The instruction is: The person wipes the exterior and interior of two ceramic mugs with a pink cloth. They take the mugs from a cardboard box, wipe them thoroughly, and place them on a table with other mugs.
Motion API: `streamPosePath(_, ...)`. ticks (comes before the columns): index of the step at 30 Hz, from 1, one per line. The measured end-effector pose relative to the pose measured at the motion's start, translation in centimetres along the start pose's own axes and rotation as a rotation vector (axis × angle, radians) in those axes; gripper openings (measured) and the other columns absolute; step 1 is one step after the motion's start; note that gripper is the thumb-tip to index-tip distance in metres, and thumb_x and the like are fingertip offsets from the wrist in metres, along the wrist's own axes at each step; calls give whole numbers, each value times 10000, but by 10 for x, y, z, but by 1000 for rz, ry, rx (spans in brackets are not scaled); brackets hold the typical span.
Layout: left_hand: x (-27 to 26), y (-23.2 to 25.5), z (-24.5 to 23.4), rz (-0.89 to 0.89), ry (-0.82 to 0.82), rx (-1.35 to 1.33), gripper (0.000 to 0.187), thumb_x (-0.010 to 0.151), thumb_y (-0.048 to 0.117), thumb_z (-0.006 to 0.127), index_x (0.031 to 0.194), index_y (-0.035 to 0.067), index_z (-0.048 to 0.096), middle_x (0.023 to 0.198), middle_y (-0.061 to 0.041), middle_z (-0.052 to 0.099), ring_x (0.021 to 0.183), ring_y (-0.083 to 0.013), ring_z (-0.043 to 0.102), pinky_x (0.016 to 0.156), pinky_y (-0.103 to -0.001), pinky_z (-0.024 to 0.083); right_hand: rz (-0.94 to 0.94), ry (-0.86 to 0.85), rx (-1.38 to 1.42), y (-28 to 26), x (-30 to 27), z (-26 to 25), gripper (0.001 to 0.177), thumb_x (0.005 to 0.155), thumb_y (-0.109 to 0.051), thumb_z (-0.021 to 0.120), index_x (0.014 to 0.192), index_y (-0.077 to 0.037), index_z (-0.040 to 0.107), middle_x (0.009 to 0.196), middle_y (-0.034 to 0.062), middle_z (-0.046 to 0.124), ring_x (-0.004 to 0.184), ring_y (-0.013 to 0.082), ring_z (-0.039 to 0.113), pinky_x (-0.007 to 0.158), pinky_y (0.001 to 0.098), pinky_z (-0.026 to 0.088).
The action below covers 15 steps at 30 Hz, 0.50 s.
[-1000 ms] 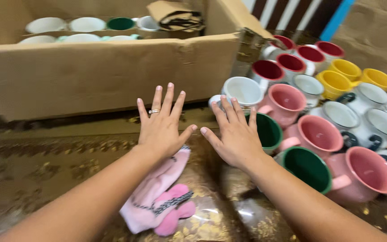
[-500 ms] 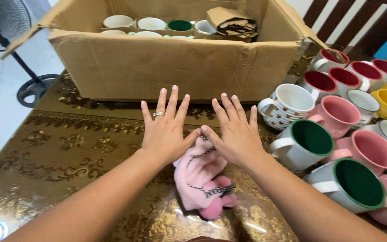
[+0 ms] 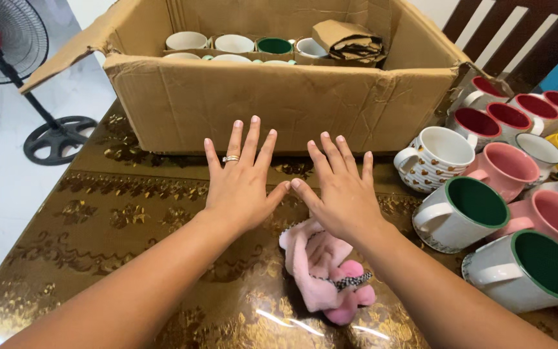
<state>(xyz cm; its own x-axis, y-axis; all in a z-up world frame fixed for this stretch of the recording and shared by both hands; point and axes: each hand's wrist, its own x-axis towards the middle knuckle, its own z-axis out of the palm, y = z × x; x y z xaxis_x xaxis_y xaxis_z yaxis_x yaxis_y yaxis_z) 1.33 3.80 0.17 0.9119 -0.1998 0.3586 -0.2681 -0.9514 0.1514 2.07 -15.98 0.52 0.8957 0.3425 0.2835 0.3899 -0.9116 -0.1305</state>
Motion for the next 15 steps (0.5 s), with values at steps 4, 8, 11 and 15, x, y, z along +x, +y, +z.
streamPosePath(4, 14, -3, -5, 20, 47, -23, 942, 845, 564, 661, 1584, 148, 252, 1673, -146, 77, 1539, -372, 44, 1122, -762, 29, 0, 37, -37, 1, 11, -8, 777, 954, -584, 501, 1560, -127, 335, 1653, 137, 238, 1533, 329, 152, 1157, 684, 74)
streamPosePath(8, 40, -1, -9, 27, 75, -30, 964, 830, 554, 683, 1590, 154, 244, 1677, -146, 72, 1540, -374, 42, 1126, -764, 24, 1, 83, -41, 12, 29, -19, 776, 956, -570, 517, 1566, -127, 335, 1655, 142, 236, 1537, 334, 156, 1168, 677, 66)
streamPosePath(11, 59, 0, -9, 48, 93, -43, 972, 824, 543, 698, 1593, 153, 248, 1678, -147, 76, 1540, -379, 38, 1126, -767, 21, -11, 113, -28, 23, 42, -26, 774, 970, -571, 520, 1571, -121, 334, 1658, 152, 237, 1537, 343, 156, 1177, 675, 55)
streamPosePath(15, 93, 5, -6, 77, 137, -45, 937, 836, 525, 704, 1588, 162, 278, 1682, -151, 88, 1548, -378, 38, 1131, -772, 19, -10, 137, -8, 43, 65, -36, 768, 978, -571, 520, 1574, -119, 345, 1662, 157, 241, 1541, 351, 153, 1178, 674, 42)
